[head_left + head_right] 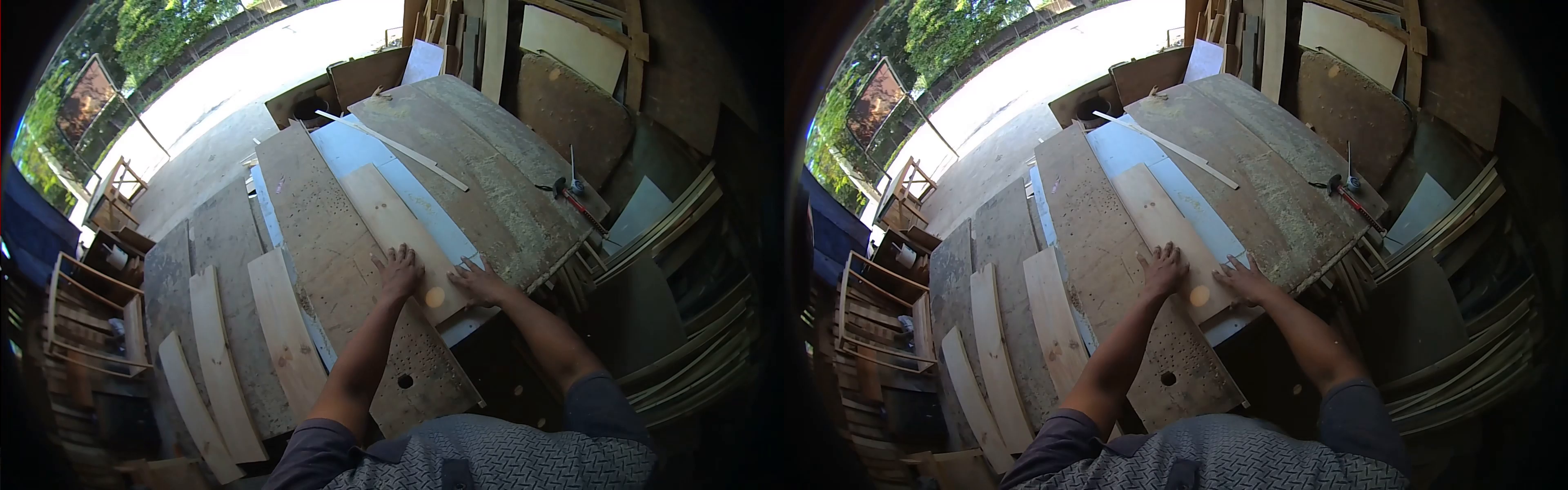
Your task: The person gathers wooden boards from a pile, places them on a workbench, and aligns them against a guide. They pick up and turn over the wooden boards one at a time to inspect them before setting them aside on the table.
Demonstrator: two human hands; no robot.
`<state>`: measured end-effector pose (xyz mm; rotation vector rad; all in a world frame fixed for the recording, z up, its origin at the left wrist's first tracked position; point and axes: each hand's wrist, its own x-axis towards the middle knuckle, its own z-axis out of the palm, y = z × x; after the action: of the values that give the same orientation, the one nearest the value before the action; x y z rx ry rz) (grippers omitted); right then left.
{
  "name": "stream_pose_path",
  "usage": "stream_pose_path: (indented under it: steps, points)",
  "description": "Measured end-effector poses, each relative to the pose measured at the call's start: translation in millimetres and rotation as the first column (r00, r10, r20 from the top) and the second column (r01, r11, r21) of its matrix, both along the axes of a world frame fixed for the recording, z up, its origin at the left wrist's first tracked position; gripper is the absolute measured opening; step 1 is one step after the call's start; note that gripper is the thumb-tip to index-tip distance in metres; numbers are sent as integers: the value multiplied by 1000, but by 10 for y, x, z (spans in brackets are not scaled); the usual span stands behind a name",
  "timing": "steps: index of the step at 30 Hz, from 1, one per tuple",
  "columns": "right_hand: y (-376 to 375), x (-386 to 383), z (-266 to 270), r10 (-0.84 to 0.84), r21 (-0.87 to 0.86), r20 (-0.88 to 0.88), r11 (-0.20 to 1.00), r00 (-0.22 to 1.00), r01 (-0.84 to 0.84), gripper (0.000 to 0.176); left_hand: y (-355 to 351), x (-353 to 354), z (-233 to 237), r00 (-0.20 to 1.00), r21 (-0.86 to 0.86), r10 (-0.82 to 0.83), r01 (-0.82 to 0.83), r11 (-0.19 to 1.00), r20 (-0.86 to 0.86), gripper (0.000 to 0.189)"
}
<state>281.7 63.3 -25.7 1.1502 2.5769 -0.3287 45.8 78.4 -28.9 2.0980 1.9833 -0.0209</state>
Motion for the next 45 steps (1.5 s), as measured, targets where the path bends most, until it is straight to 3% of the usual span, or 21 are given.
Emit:
stream_pose_path:
  steps: [7,9,10,12,14,15,17,18,20,23,24,36,45]
  points:
    - [43,-41,12,-34,-2,-5,999,999,34,95,130,-22,-18,999,-46,27,-29,999,-37,65]
    - [-120,-38,-148,-91,189,-109,976,990,111,81,101,-11,-4,998,-67,23,-26,997,-51,67]
    - [-279,-71,-101,-91,183,-111,977,990,111,81,88,-8,11,997,-83,25,-31,996,-66,67]
    - [-627,-198,155,-487,-50,-347,863,802,503,61,102,0,30,996,-94,29,-37,995,-84,68]
    - [-891,-283,-50,-681,-334,-542,712,493,617,46,105,20,16,993,-105,45,-56,993,-106,69]
    - [-982,-337,-159,-680,-336,-544,713,492,615,46,107,25,17,993,-105,46,-57,993,-109,69]
    - [-1119,-456,-336,-908,-809,-405,410,105,421,41,103,32,19,994,-115,44,-56,992,-104,70]
    - [-1151,-508,-396,-906,-809,-409,415,108,417,41,104,39,19,993,-111,48,-60,992,-106,70]
    - [-1135,-623,-433,-870,-831,-486,432,-78,351,36,114,34,7,994,-116,56,-67,991,-91,72]
    - [-1060,-680,-351,-896,-856,-444,420,-12,301,28,99,26,12,994,-97,56,-65,993,-94,72]
    - [-1047,-679,-308,-933,-922,-352,330,-79,204,21,96,14,16,993,-99,46,-56,993,-109,70]
    - [-751,-793,-356,-930,-938,-346,343,-120,49,18,351,-173,-14,995,-37,47,-51,998,-93,68]
    - [-464,-952,-392,-923,-917,-381,370,-56,148,21,622,-342,-18,996,-42,58,-61,997,-68,66]
